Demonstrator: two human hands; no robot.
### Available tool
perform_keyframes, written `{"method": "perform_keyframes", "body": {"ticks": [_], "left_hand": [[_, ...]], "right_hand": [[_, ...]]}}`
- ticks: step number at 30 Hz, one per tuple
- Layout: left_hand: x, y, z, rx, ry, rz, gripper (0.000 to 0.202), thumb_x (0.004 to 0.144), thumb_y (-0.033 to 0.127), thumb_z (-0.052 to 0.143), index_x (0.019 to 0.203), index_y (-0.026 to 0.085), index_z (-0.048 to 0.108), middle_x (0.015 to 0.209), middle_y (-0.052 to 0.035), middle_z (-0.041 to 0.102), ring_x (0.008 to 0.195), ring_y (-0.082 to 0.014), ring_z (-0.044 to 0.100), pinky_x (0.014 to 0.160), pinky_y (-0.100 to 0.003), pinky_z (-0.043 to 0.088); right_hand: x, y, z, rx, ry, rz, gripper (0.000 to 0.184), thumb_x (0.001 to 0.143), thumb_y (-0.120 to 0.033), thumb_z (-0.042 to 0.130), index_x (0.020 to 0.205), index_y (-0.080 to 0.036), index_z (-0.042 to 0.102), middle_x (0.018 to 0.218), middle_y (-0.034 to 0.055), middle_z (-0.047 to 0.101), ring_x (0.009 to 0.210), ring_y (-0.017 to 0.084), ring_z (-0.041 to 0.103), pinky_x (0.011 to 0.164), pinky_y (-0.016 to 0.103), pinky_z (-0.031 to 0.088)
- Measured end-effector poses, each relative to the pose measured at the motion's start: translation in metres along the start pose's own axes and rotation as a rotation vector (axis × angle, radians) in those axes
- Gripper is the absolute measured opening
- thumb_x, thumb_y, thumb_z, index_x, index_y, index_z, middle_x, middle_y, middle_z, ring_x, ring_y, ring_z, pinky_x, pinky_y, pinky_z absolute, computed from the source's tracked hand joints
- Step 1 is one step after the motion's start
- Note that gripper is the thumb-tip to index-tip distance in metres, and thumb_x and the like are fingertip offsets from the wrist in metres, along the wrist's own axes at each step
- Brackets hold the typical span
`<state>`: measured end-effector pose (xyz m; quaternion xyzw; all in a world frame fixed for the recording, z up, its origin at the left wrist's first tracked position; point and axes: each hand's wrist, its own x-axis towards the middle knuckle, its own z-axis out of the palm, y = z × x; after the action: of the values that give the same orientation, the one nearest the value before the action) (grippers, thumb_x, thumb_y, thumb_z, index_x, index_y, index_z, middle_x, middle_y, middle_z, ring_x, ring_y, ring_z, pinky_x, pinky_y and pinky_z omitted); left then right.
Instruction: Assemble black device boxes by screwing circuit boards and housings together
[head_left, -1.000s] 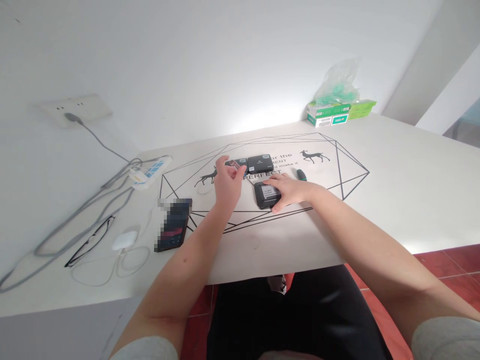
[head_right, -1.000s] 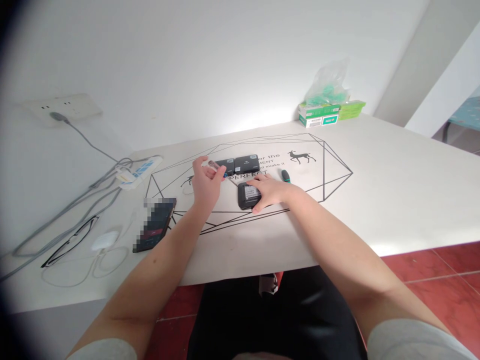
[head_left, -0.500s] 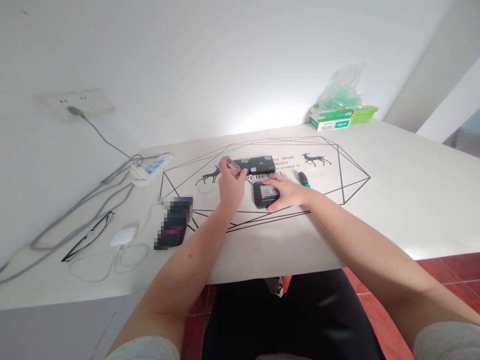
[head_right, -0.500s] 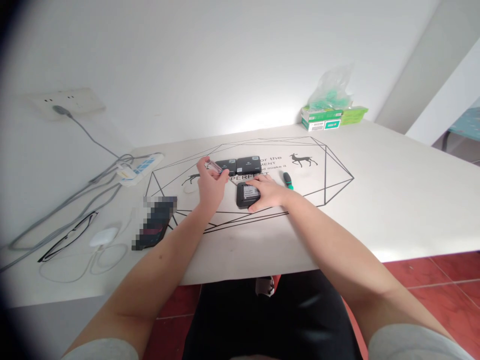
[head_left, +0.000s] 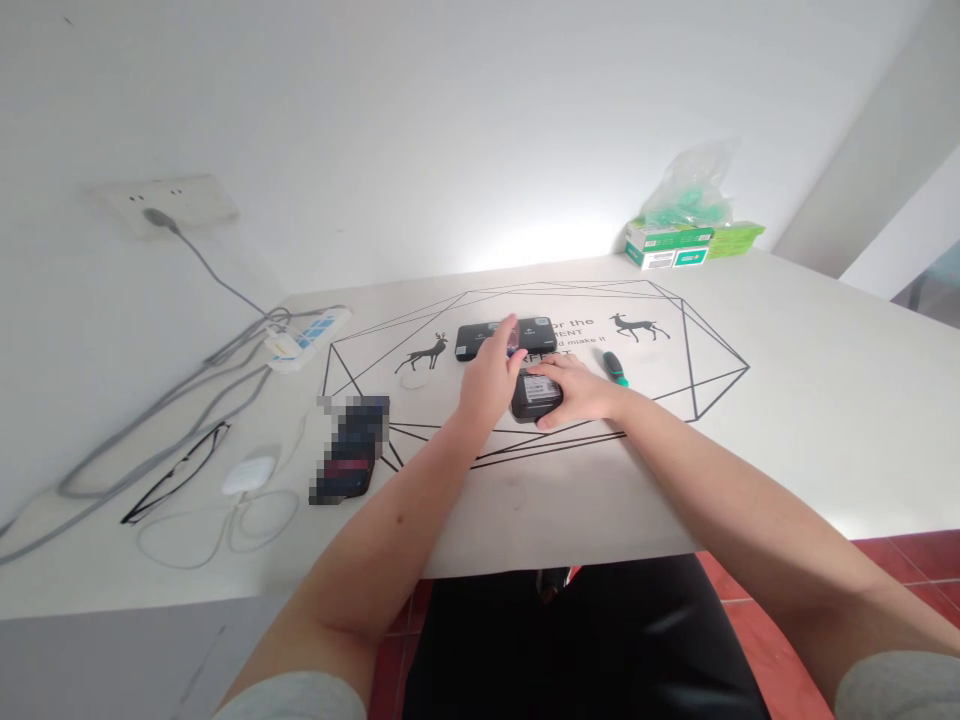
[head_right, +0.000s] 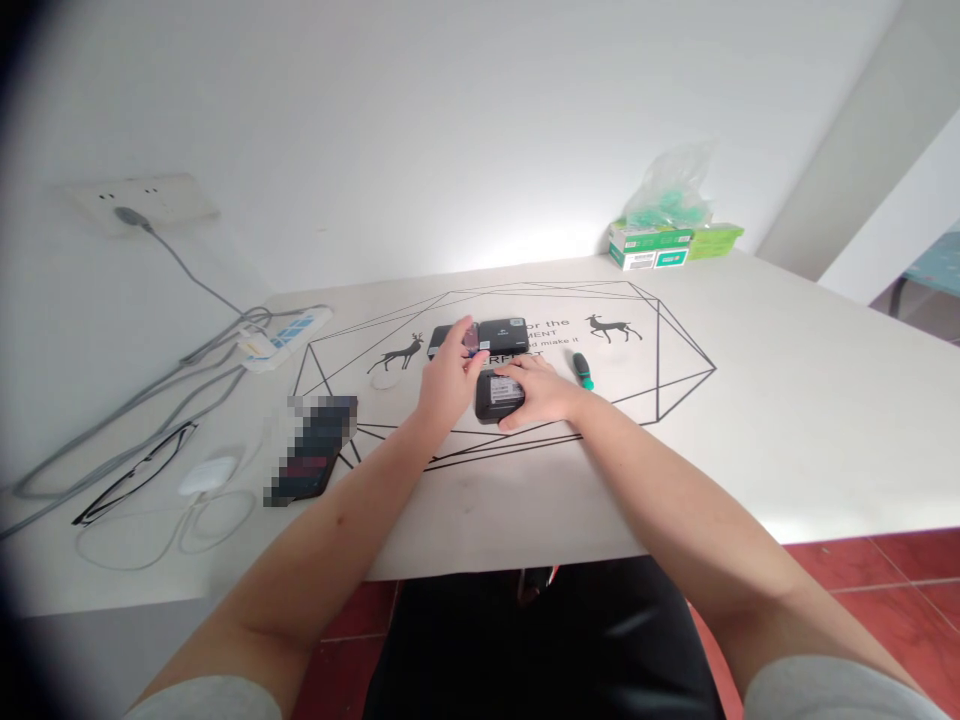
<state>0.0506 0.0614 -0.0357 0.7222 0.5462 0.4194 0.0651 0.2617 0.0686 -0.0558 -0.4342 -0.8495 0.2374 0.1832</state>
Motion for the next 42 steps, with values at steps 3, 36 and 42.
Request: {"method": "perform_keyframes", "body": {"ticks": [3,36,42], "left_hand": [[0.005,-0.018,-0.003,-0.226,0.142,-0.229,0.072,0.100,0.020,0.075,0.162,0.030,0.040,0.093,0.0006,0.066,0.074,-0.0195,0.075,0.077,-0.031,0.061],[0.025,-0.070,0.000,-0.706,-0.020,-0.682,0.077,0.089,0.005,0.078,0.159,0.011,0.047,0.080,0.0005,0.071,0.067,-0.0181,0.076,0.074,-0.035,0.068],[0.023,-0.067,-0.002,-0.717,-0.043,-0.702,0.076,0.089,0.008,0.084,0.156,0.015,0.049,0.090,-0.0030,0.072,0.067,-0.0177,0.076,0.079,-0.039,0.068]], "right_hand": [[0.001,0.004,0.001,0.003,-0.002,-0.004,0.106,0.059,-0.060,0.095,0.155,-0.033,0.058,0.153,0.0121,0.051,0.151,0.044,0.038,0.130,0.065,0.030],[0.009,0.013,-0.018,0.092,-0.165,-0.086,0.111,0.059,-0.054,0.099,0.159,-0.034,0.056,0.174,0.0108,0.040,0.165,0.040,0.030,0.134,0.061,0.025],[0.008,0.013,-0.016,0.099,-0.143,-0.094,0.110,0.058,-0.054,0.099,0.158,-0.036,0.057,0.172,0.0091,0.042,0.163,0.041,0.032,0.133,0.061,0.027]]}}
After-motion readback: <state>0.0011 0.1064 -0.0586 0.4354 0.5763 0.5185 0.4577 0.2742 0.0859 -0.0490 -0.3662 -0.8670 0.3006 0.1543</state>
